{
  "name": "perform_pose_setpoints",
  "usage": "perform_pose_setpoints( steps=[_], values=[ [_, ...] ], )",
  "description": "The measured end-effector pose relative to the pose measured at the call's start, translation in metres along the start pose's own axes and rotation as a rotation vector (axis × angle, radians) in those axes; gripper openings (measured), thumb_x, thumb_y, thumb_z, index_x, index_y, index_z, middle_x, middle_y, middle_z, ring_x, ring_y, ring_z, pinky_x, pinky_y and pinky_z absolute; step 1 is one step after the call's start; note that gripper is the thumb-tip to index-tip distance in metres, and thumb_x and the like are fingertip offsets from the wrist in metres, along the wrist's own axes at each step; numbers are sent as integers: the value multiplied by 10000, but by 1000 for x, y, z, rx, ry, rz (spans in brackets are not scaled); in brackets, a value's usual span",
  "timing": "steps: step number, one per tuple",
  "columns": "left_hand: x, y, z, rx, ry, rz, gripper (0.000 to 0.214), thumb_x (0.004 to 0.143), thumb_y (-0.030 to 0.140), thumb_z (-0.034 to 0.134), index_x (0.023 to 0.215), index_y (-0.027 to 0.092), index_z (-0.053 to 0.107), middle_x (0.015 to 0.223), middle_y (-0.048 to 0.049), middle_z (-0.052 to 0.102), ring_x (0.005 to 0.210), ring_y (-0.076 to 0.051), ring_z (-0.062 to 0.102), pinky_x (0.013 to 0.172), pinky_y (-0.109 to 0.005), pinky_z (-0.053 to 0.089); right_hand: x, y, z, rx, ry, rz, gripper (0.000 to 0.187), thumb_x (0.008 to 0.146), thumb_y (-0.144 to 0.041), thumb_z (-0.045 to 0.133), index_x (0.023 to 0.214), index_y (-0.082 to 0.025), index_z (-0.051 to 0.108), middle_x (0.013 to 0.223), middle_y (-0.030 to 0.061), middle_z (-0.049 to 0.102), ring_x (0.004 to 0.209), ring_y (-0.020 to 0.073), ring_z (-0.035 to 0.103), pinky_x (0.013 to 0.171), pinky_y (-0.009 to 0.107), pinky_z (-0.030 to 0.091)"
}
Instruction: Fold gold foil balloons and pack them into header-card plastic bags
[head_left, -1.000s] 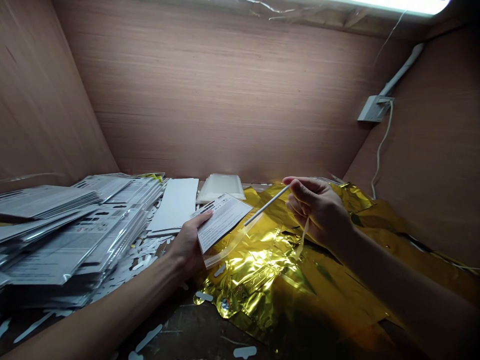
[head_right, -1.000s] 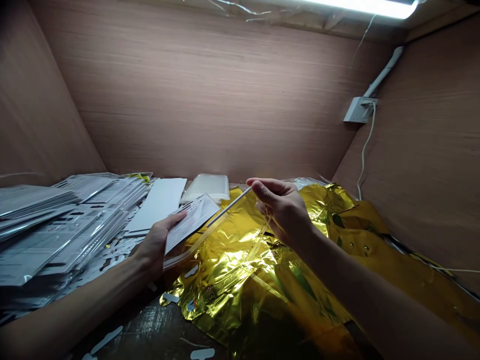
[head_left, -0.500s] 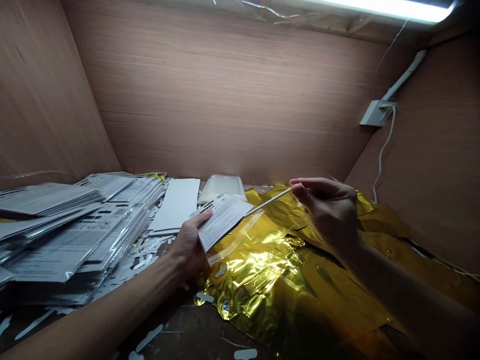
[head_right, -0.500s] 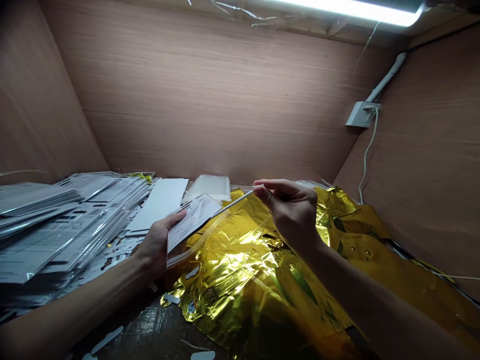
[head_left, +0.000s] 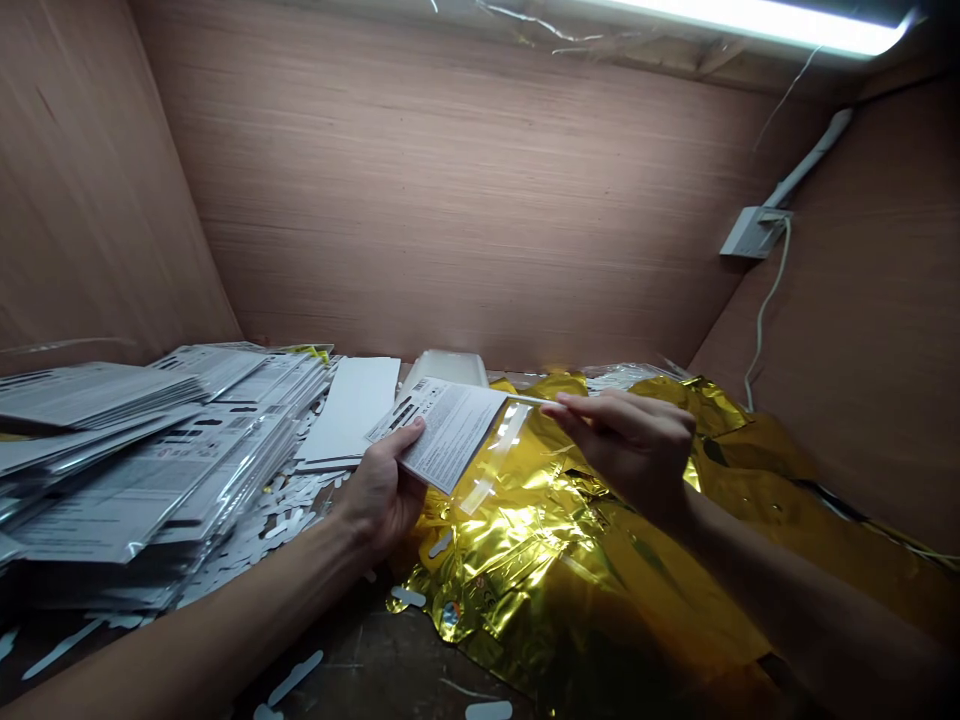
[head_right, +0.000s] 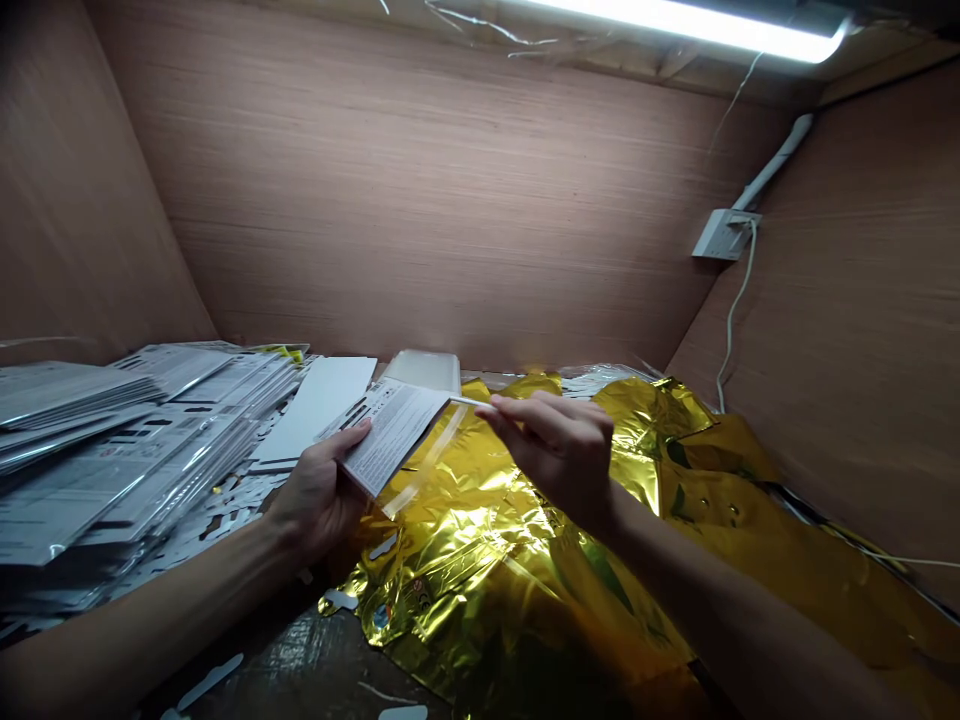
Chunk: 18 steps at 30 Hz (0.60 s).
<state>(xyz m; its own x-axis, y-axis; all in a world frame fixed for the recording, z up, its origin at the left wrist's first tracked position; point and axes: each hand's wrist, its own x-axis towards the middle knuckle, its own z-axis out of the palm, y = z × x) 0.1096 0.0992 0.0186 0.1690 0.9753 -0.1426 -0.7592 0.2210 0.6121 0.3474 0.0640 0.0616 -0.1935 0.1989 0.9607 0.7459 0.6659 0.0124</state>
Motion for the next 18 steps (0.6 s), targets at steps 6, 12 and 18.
perform_pose_setpoints(
  steps=[6, 12, 18],
  values=[
    [0, -4, -4, 91, 24, -23, 255, 951, 110, 600, 1169, 0, 675, 1099, -229, 767, 914, -284, 781, 840, -374, 671, 2, 7, 1, 143, -337, 83, 152, 921, -317, 757, 944, -194, 842, 696, 37, 762, 537, 136, 621, 552, 273, 472],
    [5, 0, -9, 138, 5, -21, 214, 921, 120, 639, 1100, 23, 705, 995, -205, 779, 825, -270, 777, 747, -361, 680, 17, 26, -11, 363, -792, 428, 309, 893, -461, 739, 1097, -245, 824, 618, 0, 709, 474, 115, 455, 456, 272, 327],
    [4, 0, -13, 229, -67, -1, 108, 856, 125, 733, 919, 39, 724, 884, -157, 767, 735, -228, 744, 684, -318, 665, 24, 24, -9, 372, -859, 670, 437, 775, -505, 832, 1073, -186, 835, 500, -68, 334, 504, 94, 215, 461, 283, 131]
  ],
)
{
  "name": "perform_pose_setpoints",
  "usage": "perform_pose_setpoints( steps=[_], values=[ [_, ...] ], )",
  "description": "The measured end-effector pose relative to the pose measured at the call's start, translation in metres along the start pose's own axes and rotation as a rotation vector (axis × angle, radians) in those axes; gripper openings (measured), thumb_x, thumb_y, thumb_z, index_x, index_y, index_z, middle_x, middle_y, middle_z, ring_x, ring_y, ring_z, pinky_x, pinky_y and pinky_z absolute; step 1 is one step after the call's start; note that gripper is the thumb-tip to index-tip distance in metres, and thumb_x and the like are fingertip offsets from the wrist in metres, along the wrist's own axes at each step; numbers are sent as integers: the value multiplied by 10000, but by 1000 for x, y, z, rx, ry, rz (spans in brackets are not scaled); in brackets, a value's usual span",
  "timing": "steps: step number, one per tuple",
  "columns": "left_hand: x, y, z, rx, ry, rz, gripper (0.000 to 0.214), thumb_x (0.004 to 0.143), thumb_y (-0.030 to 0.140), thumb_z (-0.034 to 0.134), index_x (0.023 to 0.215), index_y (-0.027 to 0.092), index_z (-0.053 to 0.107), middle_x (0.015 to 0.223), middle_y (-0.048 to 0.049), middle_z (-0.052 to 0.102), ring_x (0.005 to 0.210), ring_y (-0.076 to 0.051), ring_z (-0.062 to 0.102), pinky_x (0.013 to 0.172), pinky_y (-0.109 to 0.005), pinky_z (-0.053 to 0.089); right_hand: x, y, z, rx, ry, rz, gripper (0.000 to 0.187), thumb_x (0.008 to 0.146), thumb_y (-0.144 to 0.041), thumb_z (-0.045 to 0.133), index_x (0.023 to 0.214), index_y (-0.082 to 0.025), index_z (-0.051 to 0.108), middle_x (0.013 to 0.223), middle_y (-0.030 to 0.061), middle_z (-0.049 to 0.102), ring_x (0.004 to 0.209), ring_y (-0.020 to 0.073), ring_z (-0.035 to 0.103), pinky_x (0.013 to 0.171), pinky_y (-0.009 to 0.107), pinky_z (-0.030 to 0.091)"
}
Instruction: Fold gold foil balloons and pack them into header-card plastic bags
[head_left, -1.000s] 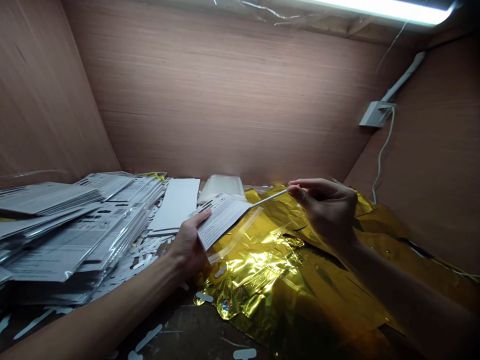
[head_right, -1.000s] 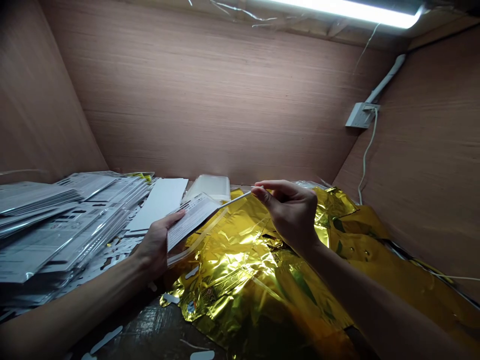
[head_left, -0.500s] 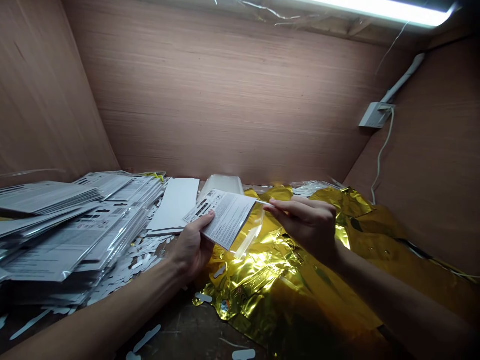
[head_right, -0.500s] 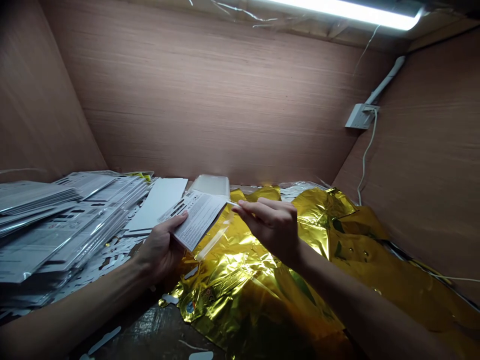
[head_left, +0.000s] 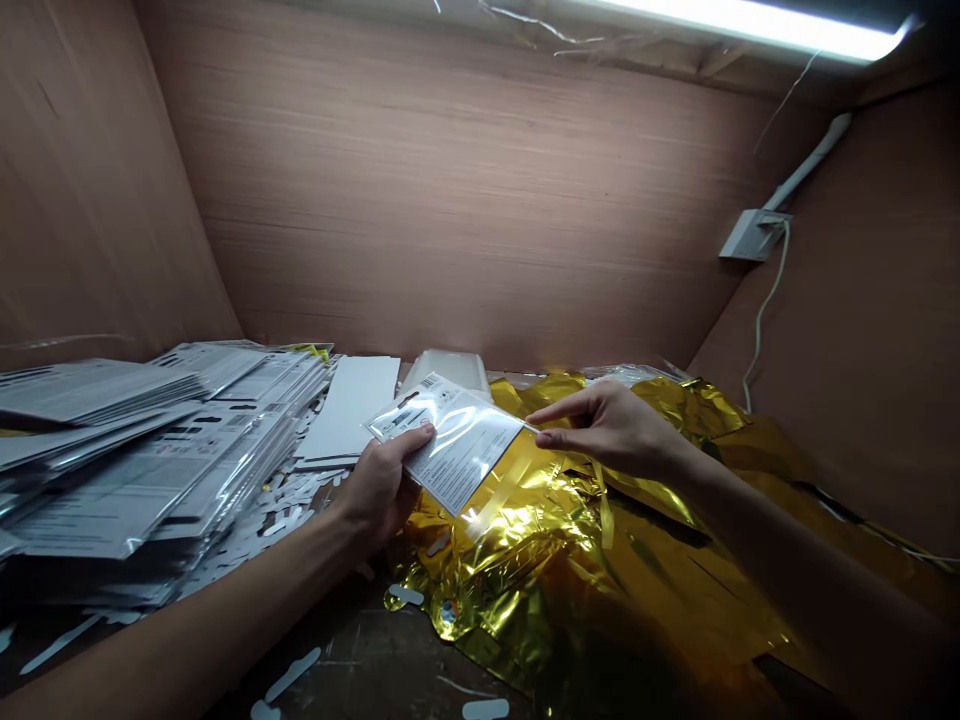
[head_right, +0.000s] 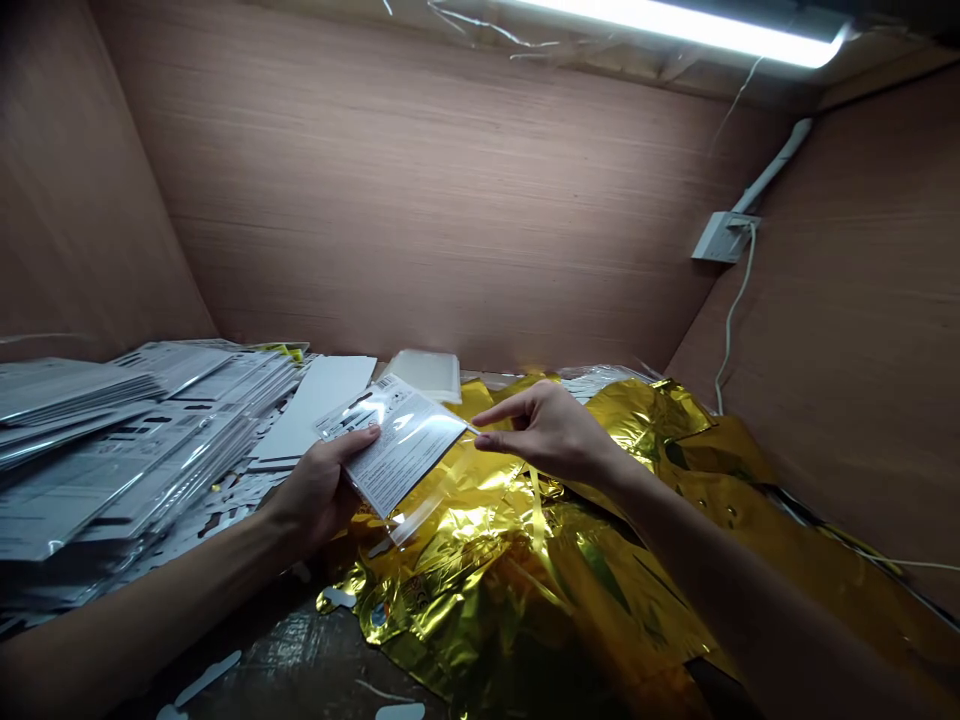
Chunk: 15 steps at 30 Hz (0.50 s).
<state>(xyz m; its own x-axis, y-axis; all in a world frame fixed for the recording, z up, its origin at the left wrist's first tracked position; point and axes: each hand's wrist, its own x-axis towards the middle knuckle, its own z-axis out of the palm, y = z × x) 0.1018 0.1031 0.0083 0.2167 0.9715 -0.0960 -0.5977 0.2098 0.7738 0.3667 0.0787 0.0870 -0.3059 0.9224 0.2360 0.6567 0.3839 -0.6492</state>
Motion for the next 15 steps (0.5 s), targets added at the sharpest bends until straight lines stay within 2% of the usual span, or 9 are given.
perform_pose_setpoints(
  steps=[5, 10, 15],
  values=[
    [-7, -1, 4, 61, -33, -26, 130, 855, 151, 743, 928, 44, 722, 886, -150, 755, 769, -230, 733, 682, -308, 653, 1, -1, 6, 3, -24, 41, 407, 792, -465, 822, 1071, -168, 833, 500, -64, 368, 504, 96, 229, 456, 279, 143],
    [-8, -3, 6, 98, -33, -6, 118, 838, 146, 745, 915, 63, 715, 834, -133, 743, 717, -225, 720, 642, -310, 639, -3, -6, -2, -23, -233, -113, 265, 902, -393, 696, 1084, -252, 825, 561, -52, 568, 518, 106, 277, 475, 257, 217],
    [-6, -5, 5, 104, -55, -6, 148, 824, 158, 751, 943, 85, 701, 819, -129, 743, 692, -235, 720, 646, -336, 637, -5, -13, -12, -102, -360, -168, 274, 967, -376, 608, 1096, -261, 819, 556, -69, 545, 522, 106, 303, 482, 245, 235]
  ],
)
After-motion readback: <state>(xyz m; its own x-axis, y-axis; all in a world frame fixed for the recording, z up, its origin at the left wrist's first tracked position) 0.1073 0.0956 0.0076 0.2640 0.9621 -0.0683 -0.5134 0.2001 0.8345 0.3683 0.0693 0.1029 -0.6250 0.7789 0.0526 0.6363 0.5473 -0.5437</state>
